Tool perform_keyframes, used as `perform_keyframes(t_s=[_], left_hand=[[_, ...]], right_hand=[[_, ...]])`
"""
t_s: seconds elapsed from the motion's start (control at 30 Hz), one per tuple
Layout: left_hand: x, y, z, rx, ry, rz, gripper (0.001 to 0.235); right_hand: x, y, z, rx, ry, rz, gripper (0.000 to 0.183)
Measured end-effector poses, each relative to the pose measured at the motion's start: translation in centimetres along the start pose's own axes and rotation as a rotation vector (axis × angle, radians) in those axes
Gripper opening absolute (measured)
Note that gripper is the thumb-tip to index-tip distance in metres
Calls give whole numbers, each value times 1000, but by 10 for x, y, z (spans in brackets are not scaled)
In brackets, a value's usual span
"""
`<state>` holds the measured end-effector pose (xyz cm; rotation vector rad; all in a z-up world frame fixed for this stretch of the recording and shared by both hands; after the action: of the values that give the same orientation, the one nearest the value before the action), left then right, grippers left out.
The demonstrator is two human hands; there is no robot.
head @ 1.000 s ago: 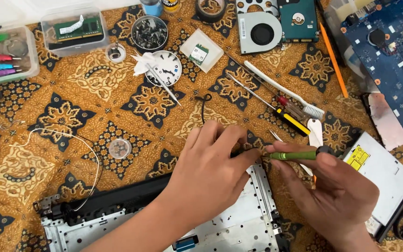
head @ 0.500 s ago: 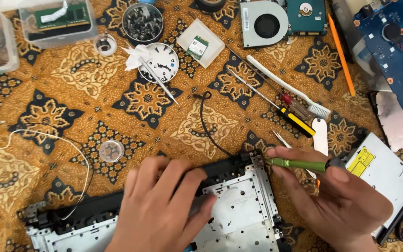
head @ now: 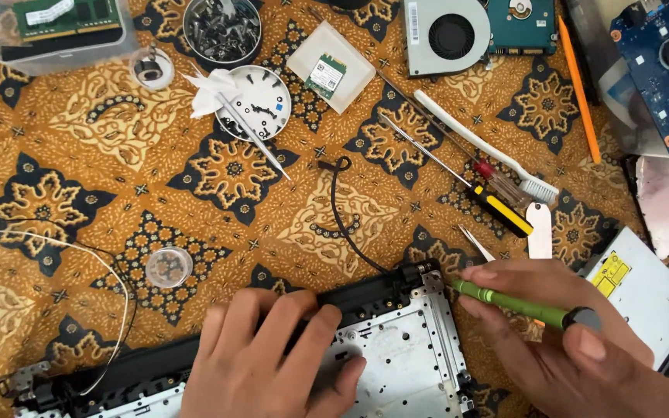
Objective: The person disassembles a laptop on a workbench, using a green-handled screwdriver to remove screws from the chassis and prying at the frame. They handle the laptop base, reposition it, and work on internal cables and components along the top edge.
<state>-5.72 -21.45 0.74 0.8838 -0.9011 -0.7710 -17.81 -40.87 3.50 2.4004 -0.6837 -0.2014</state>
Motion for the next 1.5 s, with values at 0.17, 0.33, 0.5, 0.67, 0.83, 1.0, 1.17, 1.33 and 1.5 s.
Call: perform_keyframes(t_s=[0.17, 0.33, 0.5, 0.67, 0.83, 1.0, 1.17, 1.33, 1.5], left_hand=[[3, 5, 4, 37, -56, 54, 32], [5, 9, 4, 37, -76, 72, 28], [6, 11, 5, -6, -82, 60, 26], [6, 11, 6, 22, -88, 75, 26], [6, 8, 5, 40, -86, 56, 26], [6, 6, 5, 47, -54, 58, 26], [5, 2, 3, 61, -36, 48, 28], [4, -2, 2, 88, -11, 40, 27], [-6, -12, -2, 126, 70, -12, 30]], right_hand=[[-14, -7, 45, 848, -687, -187, 67], [0, -13, 11, 369, -148, -71, 44], [-4, -5, -10, -135, 410, 214, 82], [-3, -5, -10, 83, 476, 31, 76], [-8, -5, -22, -90, 477, 179, 79], [-3, 7, -7, 4, 114, 124, 24], [-12, -2, -5, 33, 243, 302, 99], [-17, 16, 19, 28, -252, 299, 20], [-25, 25, 44, 8, -277, 310, 22]])
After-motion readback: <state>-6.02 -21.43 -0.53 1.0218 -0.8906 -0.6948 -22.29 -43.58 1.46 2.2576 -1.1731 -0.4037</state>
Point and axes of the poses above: each hand's wrist, its own x-axis towards the middle knuckle, its own y-axis out of the back of the hand, z = x × y, the point moved 8 cm from there along x, towards the middle knuckle, and after that the axes turned 6 degrees about -y, right-handed, at the moved point
